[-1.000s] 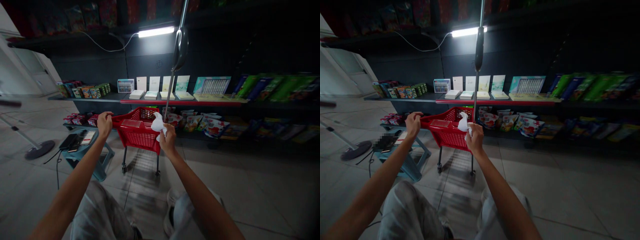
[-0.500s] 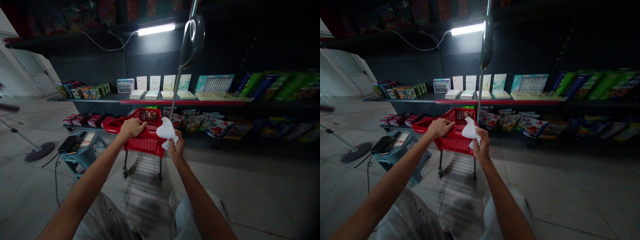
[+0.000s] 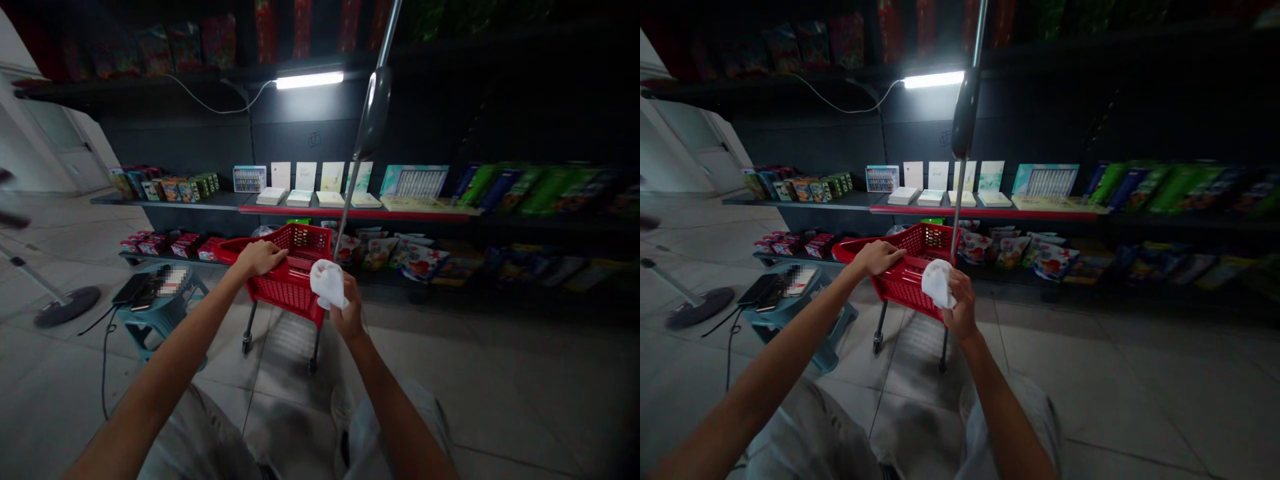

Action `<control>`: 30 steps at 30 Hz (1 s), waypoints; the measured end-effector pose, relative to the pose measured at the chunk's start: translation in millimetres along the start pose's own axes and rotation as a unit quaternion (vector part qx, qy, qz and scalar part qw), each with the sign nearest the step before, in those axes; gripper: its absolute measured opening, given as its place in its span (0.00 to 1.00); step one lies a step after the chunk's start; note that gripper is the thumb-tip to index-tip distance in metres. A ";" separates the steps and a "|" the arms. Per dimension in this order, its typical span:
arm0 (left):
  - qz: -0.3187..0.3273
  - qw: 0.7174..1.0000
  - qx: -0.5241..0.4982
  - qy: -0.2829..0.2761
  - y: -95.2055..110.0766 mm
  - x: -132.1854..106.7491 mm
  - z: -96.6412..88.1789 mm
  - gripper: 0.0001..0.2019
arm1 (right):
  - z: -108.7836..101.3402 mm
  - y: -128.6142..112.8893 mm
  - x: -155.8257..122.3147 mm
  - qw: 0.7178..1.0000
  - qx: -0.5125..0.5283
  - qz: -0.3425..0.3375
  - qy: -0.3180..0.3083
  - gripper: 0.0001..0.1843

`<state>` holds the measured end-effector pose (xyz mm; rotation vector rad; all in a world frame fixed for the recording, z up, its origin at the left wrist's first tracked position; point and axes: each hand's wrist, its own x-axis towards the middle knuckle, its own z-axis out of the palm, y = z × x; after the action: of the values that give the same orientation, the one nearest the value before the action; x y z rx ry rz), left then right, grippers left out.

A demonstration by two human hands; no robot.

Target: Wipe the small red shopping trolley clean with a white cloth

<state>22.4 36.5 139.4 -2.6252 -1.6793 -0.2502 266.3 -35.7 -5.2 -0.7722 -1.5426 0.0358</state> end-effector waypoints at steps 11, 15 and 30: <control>0.001 0.999 -0.037 0.027 -78.7 30.5 4.8 0.29 | -18.5 32.0 43.6 0.833 0.221 0.377 0.340 0.13; -0.041 0.993 -0.053 0.099 -92.9 30.7 6.3 0.22 | -3.4 27.8 98.0 0.853 0.241 0.350 0.304 0.17; -0.148 0.987 -0.039 0.053 -42.5 22.2 17.1 0.18 | 140.2 -34.7 157.6 0.981 0.146 0.122 -0.044 0.38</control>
<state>-4.7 76.2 122.6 -2.3529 -2.0555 -0.4600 137.8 72.6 126.9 -0.7265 -1.4751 0.4739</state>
